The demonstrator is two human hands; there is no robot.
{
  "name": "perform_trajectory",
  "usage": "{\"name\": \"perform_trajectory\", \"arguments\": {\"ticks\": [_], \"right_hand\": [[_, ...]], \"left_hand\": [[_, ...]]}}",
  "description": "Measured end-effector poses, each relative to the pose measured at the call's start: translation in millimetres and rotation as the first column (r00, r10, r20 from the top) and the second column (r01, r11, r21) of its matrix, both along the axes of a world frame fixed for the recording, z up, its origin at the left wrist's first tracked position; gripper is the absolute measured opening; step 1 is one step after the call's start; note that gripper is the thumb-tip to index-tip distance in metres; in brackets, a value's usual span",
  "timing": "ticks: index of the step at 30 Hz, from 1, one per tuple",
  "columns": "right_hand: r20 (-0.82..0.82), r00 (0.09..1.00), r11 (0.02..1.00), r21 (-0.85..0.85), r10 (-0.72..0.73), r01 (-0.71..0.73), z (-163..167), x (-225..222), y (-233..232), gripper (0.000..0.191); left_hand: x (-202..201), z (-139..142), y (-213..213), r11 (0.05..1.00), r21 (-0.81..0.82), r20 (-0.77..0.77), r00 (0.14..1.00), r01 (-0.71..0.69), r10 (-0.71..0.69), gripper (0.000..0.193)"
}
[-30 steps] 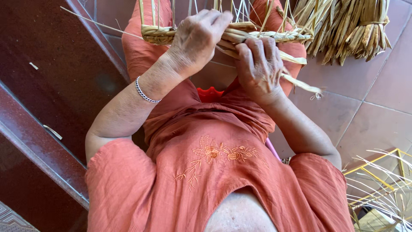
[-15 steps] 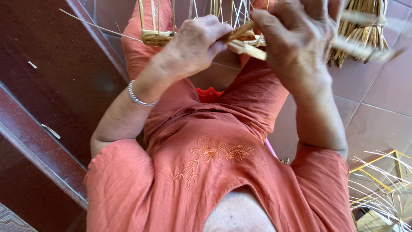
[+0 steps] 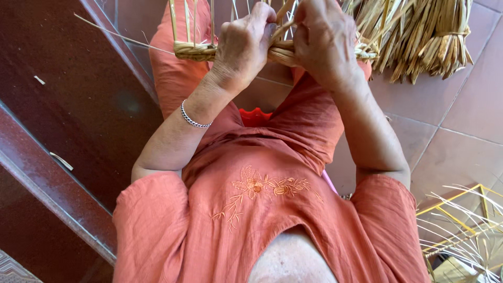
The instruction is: The person sits on the floor and weaves a basket using dried palm leaves. They interlace the leaves through a metal frame, trim excess material with scissors, and continue weaving the sides.
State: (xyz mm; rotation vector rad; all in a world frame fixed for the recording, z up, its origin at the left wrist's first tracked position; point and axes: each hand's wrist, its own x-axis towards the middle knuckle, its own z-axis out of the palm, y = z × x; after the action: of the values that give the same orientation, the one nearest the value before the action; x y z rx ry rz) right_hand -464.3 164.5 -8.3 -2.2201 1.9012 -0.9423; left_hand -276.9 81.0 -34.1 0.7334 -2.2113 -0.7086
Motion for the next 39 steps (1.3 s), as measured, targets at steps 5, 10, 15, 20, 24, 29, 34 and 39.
{"name": "perform_trajectory", "arguments": {"ticks": [5, 10, 15, 20, 24, 29, 34, 39], "right_hand": [[0.194, 0.979, 0.991, -0.107, -0.063, 0.085, -11.7, -3.6, -5.6, 0.038], [0.108, 0.994, 0.898, -0.435, -0.026, 0.071, -9.5, 13.2, -5.3, 0.039], [0.087, 0.996, 1.0, 0.024, 0.001, -0.003, -9.2, 0.0, -3.2, 0.016], [0.092, 0.995, 0.9, 0.436, -0.04, -0.005, -22.8, -11.3, -25.6, 0.015], [0.543, 0.791, 0.897, 0.145, 0.28, -0.417, -33.1, -15.6, -34.0, 0.017], [0.777, 0.566, 0.838, 0.482, -0.275, -0.255, -39.6, -22.4, -30.4, 0.019], [0.69, 0.673, 0.838, 0.511, -0.267, -0.191, -38.2, -19.8, -29.9, 0.026], [0.298, 0.941, 0.979, 0.168, -0.162, 0.115, -27.0, -6.5, -8.2, 0.011]], "left_hand": [[10.5, 7.8, 4.5, 0.991, 0.085, -0.029, 0.994, 0.105, -0.103, 0.037], [3.5, 2.3, 7.4, 0.991, 0.062, -0.144, 0.982, -0.116, 0.123, 0.04], [-5.8, -13.1, 3.6, 0.987, -0.026, -0.013, 0.988, -0.157, 0.157, 0.023], [-13.6, -14.5, -2.0, 0.995, -0.093, 0.351, 0.935, -0.022, 0.054, 0.003], [-5.7, -0.5, -5.4, 0.99, 0.066, 0.48, 0.866, 0.125, -0.142, 0.012], [11.2, 9.8, 0.9, 0.975, 0.094, 0.432, 0.874, 0.202, -0.223, 0.027], [14.0, -4.1, 25.2, 0.961, -0.248, 0.362, 0.932, 0.124, -0.027, 0.078], [20.0, -14.8, 26.0, 0.977, -0.212, 0.211, 0.977, 0.035, 0.01, 0.07]]}}
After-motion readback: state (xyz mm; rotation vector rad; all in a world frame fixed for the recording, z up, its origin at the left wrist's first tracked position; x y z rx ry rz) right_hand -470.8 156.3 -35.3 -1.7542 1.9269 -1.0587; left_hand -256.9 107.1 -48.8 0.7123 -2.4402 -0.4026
